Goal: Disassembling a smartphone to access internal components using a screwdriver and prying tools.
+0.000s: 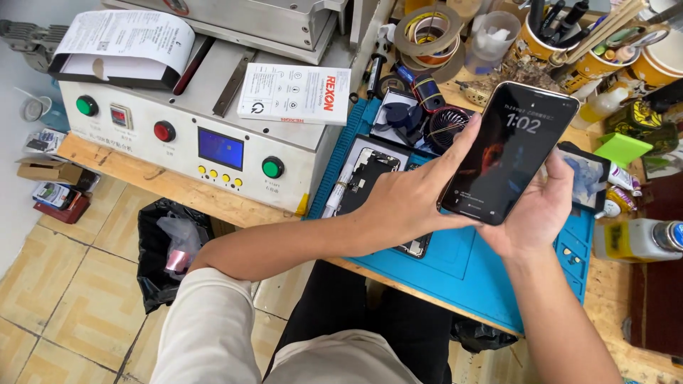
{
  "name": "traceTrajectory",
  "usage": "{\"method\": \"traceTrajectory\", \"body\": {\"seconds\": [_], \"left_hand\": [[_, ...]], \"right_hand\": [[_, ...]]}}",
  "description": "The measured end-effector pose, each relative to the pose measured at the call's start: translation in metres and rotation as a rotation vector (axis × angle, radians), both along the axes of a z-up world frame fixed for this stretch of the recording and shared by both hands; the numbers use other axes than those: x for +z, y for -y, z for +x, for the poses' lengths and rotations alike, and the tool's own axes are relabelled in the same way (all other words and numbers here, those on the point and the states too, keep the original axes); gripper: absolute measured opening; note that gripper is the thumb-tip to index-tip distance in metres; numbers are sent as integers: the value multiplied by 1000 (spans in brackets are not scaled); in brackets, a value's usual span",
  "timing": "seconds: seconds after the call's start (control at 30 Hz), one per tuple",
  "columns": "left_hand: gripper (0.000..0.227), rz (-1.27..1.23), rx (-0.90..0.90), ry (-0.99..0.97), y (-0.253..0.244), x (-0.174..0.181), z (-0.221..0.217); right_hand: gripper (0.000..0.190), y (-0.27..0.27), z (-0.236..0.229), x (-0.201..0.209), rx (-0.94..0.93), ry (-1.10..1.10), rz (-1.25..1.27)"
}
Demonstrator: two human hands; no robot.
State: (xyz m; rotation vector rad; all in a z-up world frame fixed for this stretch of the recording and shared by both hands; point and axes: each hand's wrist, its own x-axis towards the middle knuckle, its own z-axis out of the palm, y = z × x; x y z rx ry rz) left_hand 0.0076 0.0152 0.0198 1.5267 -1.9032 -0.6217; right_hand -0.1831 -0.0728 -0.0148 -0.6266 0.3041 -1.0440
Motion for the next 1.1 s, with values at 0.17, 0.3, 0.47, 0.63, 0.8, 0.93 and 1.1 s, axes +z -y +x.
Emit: {"method": "traceTrajectory", "body": {"seconds": [0.17,0.3,0.47,0.63,0.8,0.93,1.1], "left_hand": [[118,126,-5,18,-2,3,10],[126,51,7,55,-3,-19,9],[129,-273,53,165,-5,-56,5],[133,-266,54,223,-8,-57,6],[134,-280,86,207,-7,-58,4],[134,-255,85,196,-7,-58,3],[132,-341,72,166,-9,-58,4]], "right_hand": [[66,-7,5,-4,0,-25,73],[69,-3,-3,-20,53,86,219],[72,-4,-16,-33,139,100,117],[74,-10,-14,-34,176,169,106],[67,-11,-12,-30,183,170,82],[69,-12,-13,-31,188,196,137],[71,-13,-13,-29,208,186,112]]}}
